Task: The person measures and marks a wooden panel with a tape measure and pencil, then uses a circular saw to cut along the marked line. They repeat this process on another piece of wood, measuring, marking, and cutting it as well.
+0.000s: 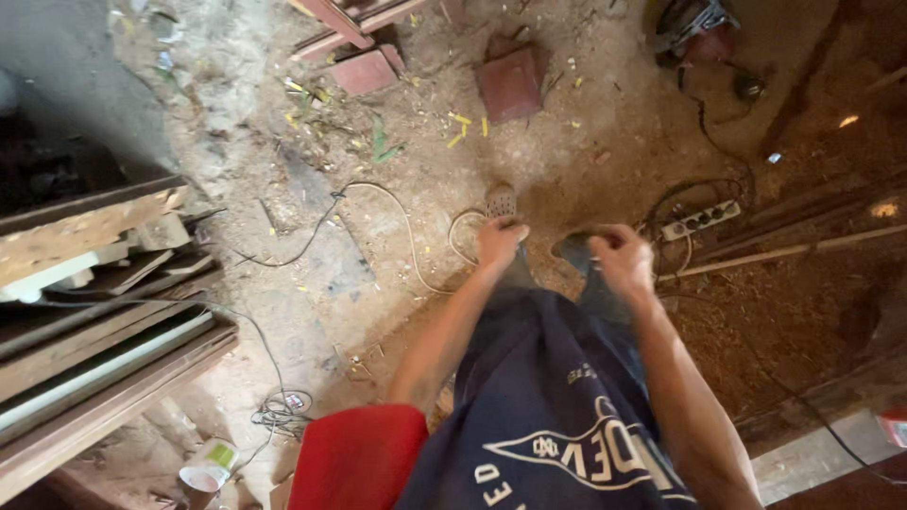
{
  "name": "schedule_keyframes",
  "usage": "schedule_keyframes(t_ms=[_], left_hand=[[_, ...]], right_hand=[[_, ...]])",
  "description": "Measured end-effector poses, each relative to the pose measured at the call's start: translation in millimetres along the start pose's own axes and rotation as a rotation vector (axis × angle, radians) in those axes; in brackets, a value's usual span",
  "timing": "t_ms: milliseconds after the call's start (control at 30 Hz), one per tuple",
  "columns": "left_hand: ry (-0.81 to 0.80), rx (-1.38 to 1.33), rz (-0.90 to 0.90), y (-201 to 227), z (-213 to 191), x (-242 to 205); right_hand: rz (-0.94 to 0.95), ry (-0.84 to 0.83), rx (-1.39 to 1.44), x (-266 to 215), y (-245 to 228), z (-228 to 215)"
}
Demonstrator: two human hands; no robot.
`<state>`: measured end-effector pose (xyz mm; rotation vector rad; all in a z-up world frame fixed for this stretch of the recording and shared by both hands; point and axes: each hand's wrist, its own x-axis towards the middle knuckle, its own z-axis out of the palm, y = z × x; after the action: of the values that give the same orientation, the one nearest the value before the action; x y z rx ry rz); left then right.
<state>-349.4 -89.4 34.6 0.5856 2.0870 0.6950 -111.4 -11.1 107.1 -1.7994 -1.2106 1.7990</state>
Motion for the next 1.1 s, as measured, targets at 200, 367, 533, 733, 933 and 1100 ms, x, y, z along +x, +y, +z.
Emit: schedule_keyframes(t_ms=[200, 367, 533, 733, 933, 1100], left_hand=[[-0.053, -0.485, -0.271, -38.6, 10.5, 46.2], [0.037, -0.791, -0.434, -96.7, 56.6, 129.5], [0.25, -0.707, -0.555, -180.2, 105.6, 215.3], [0.375, -0.732, -0.662, -245.2, 127.1, 251.5], [0.377, -0.628, -0.652, -258.8, 133.3, 265.9], [0.329, -0.561, -0.545, -237.5, 161.4, 295.2]], right_hand=[[0.209, -0.116, 0.019, 137.4, 64.3, 111.6], [0.186, -0.166, -0.308, 341.1, 172.2, 190.0], [-0.221, -0.114, -0.866, 572.8, 273.4, 266.0], [0.014, -0.084, -0.551, 698.0, 320.8, 300.0], [0.009, -0.195, -0.473, 667.7, 312.4, 291.4], [0.053, -0.126, -0.536, 658.4, 290.4, 299.3]])
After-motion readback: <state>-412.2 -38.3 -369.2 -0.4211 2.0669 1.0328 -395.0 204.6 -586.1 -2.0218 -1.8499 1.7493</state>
